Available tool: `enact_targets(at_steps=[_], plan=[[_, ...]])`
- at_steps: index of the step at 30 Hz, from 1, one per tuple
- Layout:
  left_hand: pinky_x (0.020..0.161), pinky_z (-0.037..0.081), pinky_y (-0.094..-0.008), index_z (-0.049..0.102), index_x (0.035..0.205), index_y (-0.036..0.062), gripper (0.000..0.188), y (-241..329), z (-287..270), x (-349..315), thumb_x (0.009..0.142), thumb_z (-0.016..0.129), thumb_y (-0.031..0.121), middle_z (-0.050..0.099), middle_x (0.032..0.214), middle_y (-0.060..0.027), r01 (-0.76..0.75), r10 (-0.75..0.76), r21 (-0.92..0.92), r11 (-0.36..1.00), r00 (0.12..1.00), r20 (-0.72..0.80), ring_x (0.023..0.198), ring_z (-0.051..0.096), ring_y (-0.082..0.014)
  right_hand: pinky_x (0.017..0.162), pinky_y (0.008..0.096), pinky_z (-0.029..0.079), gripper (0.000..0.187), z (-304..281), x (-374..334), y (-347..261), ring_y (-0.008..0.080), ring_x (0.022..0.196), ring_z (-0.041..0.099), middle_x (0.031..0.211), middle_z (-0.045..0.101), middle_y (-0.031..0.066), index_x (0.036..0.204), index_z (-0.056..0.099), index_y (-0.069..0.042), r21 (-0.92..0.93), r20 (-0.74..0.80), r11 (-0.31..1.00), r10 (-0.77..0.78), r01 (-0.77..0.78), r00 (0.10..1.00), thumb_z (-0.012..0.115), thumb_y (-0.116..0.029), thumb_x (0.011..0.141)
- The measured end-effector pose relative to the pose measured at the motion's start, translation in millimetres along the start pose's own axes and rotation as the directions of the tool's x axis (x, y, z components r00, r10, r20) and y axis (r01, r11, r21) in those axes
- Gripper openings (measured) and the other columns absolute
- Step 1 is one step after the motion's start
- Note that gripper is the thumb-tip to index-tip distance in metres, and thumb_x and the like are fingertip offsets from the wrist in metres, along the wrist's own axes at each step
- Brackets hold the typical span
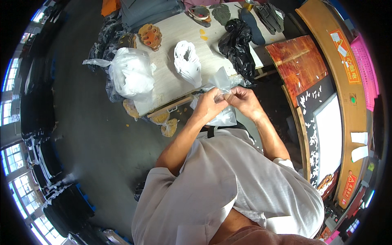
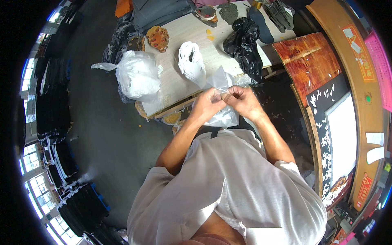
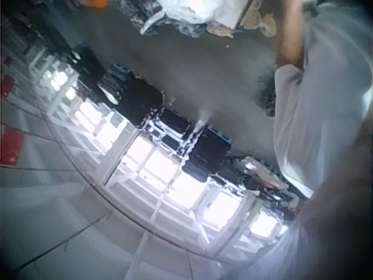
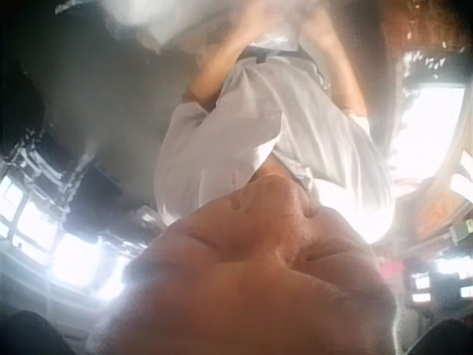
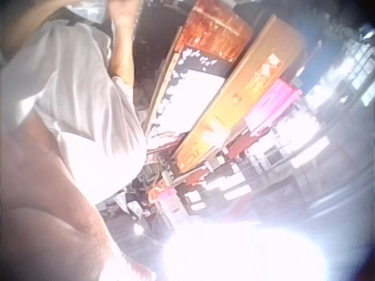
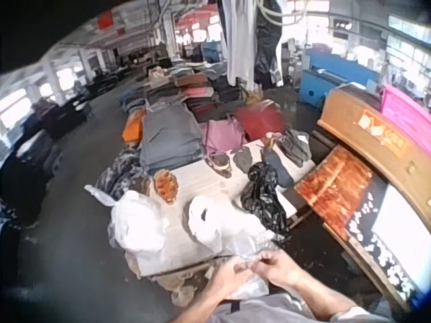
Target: The person uses a wooden cookie-cutter-like tool to press shapes into a white sheet on a workbench, then removes the cut pieces and places them into plastic bags. The person ties the bags and sets them aside, repeating the cutting and bagging cycle.
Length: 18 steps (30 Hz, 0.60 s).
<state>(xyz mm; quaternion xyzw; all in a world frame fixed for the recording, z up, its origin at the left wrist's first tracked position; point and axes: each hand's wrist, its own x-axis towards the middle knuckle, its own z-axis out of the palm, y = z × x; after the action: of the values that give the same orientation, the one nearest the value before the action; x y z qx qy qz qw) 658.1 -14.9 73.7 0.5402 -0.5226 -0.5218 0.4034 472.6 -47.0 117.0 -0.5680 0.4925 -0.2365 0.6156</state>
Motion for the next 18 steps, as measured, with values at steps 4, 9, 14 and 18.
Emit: enact_targets(at_steps=[4, 9, 14, 18], plan=[[0.065, 0.051, -0.0277, 0.063, 0.093, 0.0022, 0.017, -12, -8, -19, 0.09, 0.075, 0.014, 0.069, 0.083, -0.0038, 0.057, -0.083, -0.348, 0.936, 0.995, -0.061, 0.072, 0.061, -0.0105, 0.068, 0.0277, 0.056, 0.017, 7, 8, 34, 0.0105, 0.073, 0.063, 0.08, 0.065, 0.0035, 0.092, 0.063, -0.001, 0.319, -0.082, 0.945, 0.109, -0.078, 0.991, 0.064, -0.017, 0.1], [0.101, 0.052, -0.0444, 0.067, 0.109, 0.0076, 0.015, -39, -46, -38, 0.098, 0.064, 0.016, 0.073, 0.107, -0.0049, -0.069, -0.217, -0.991, 0.112, 0.972, -0.092, 0.103, 0.069, -0.0242, 0.078, 0.0385, 0.063, 0.023, -9, 22, 71, 0.0233, 0.086, 0.072, 0.102, 0.07, 0.0155, 0.111, 0.058, 0.004, 0.859, -0.085, 0.502, 0.323, -0.095, 0.943, 0.045, -0.015, 0.107], [0.098, 0.053, -0.0439, 0.067, 0.109, 0.0061, 0.021, -55, -90, -76, 0.097, 0.064, 0.023, 0.072, 0.107, -0.0085, -0.073, -0.317, -0.996, 0.06, 0.944, -0.088, 0.1, 0.068, -0.0278, 0.061, 0.0277, 0.055, 0.021, -44, 49, 82, 0.013, 0.066, 0.06, 0.078, 0.061, 0.0034, 0.092, 0.057, -0.001, 0.997, 0.073, 0.031, 0.081, -0.076, 0.994, 0.048, -0.015, 0.105], [0.075, 0.054, -0.0356, 0.069, 0.115, 0.0032, 0.029, -47, -110, -102, 0.096, 0.066, 0.025, 0.068, 0.095, -0.0047, 0.248, -0.454, -0.767, 0.592, 0.889, -0.063, 0.082, 0.064, -0.0194, 0.045, 0.0227, 0.039, 0.022, -55, 61, 59, 0.0081, 0.047, 0.042, 0.061, 0.045, -0.0049, 0.082, 0.054, -0.012, 0.956, 0.204, 0.201, 0.07, -0.215, 0.976, 0.057, -0.019, 0.103]])
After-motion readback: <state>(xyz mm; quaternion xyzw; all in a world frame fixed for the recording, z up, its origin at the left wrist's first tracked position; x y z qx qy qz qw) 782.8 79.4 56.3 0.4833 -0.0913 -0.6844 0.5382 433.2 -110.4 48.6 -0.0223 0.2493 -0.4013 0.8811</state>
